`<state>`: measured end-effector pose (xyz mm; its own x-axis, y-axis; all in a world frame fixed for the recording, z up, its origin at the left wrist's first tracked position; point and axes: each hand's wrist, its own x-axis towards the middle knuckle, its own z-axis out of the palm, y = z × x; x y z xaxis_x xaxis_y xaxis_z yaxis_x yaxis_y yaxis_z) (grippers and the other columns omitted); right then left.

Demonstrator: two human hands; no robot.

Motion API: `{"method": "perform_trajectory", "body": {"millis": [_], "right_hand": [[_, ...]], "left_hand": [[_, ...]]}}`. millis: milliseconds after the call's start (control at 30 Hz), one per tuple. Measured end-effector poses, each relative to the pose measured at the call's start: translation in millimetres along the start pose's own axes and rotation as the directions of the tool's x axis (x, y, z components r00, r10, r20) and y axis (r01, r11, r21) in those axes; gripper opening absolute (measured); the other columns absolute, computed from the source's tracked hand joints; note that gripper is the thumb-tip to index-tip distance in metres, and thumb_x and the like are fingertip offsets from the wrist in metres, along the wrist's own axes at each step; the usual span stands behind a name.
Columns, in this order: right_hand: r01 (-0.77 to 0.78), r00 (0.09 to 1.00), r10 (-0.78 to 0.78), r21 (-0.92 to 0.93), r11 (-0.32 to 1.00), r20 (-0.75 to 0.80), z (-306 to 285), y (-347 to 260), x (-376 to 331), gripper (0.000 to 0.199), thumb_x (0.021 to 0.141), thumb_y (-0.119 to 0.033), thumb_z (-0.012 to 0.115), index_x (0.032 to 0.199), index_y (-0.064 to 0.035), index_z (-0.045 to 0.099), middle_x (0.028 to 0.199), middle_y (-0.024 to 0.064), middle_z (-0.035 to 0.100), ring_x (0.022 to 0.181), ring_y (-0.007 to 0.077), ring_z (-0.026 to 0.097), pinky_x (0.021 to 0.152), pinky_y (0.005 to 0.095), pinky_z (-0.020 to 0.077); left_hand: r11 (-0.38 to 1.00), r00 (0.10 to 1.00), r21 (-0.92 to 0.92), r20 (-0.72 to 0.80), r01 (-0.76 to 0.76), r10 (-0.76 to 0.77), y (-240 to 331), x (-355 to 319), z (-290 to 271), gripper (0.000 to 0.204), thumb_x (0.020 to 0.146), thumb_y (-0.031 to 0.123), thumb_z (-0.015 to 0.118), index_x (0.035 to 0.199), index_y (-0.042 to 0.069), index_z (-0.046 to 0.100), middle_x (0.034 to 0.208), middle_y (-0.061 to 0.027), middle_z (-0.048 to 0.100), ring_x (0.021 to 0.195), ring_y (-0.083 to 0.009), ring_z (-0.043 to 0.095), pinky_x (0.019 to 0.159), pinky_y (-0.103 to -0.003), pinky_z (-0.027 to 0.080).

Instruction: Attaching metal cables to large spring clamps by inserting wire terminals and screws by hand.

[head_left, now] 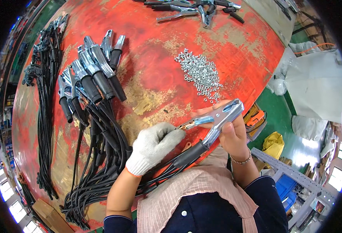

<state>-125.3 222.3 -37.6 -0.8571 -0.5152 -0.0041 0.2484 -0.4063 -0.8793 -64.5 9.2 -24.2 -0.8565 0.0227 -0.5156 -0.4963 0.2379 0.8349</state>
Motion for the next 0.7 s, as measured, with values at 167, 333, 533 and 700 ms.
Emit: {"method": "perform_trajectory", "body": {"millis": [167, 333, 533, 700], "right_hand": [[-0.03, 0.999, 0.03, 0.048, 0.998, -0.011, 4.3, -1.5, 0.5, 0.039, 0.094, -0.019, 0.056, 0.125, -0.0029, 0.037, 0.124, 0.0219, 0.054, 0.118, 0.0278, 0.053, 0.098, 0.0409, 0.0447], [0.007, 0.999, -0.008, 0.027, 1.0, 0.053, 2.9, -1.9, 1.6, 0.04, 0.094, -0.02, 0.056, 0.124, -0.0016, 0.037, 0.125, 0.0226, 0.055, 0.12, 0.0297, 0.053, 0.1, 0.0435, 0.0424], [-0.063, 0.991, 0.067, -0.038, 0.997, 0.119, 0.3, -7.1, 15.0, 0.034, 0.096, -0.019, 0.052, 0.122, -0.0004, 0.039, 0.124, 0.0215, 0.057, 0.121, 0.0288, 0.053, 0.102, 0.0423, 0.0402], [-0.024, 0.998, 0.022, -0.05, 0.998, -0.052, -21.6, -25.1, 80.9, 0.024, 0.097, -0.018, 0.052, 0.115, -0.0027, 0.052, 0.114, 0.015, 0.062, 0.11, 0.025, 0.059, 0.095, 0.0398, 0.0456]], "left_hand": [[0.999, 0.999, 0.013, 0.008, 0.031, -0.031, 2.7, -2.3, -2.5, 0.03, 0.088, 0.032, 0.066, 0.093, 0.003, 0.069, 0.073, -0.0095, 0.067, 0.066, -0.01, 0.06, 0.062, -0.028, 0.049], [0.993, 1.0, 0.118, 0.006, -0.005, 0.004, 5.0, -2.3, -3.1, 0.029, 0.09, 0.031, 0.061, 0.098, 0.004, 0.067, 0.078, -0.0123, 0.067, 0.071, -0.0182, 0.065, 0.066, -0.032, 0.05], [0.951, 0.978, 0.229, 0.028, -0.209, 0.208, 18.5, 1.1, -5.2, 0.026, 0.093, 0.024, 0.053, 0.11, 0.005, 0.061, 0.085, -0.0156, 0.067, 0.08, -0.0303, 0.067, 0.071, -0.037, 0.051], [0.984, 0.987, -0.1, 0.039, -0.15, 0.155, 7.9, 12.0, -7.1, 0.026, 0.096, 0.02, 0.05, 0.111, 0.003, 0.061, 0.087, -0.0096, 0.065, 0.079, -0.0166, 0.063, 0.071, -0.029, 0.049]]}}
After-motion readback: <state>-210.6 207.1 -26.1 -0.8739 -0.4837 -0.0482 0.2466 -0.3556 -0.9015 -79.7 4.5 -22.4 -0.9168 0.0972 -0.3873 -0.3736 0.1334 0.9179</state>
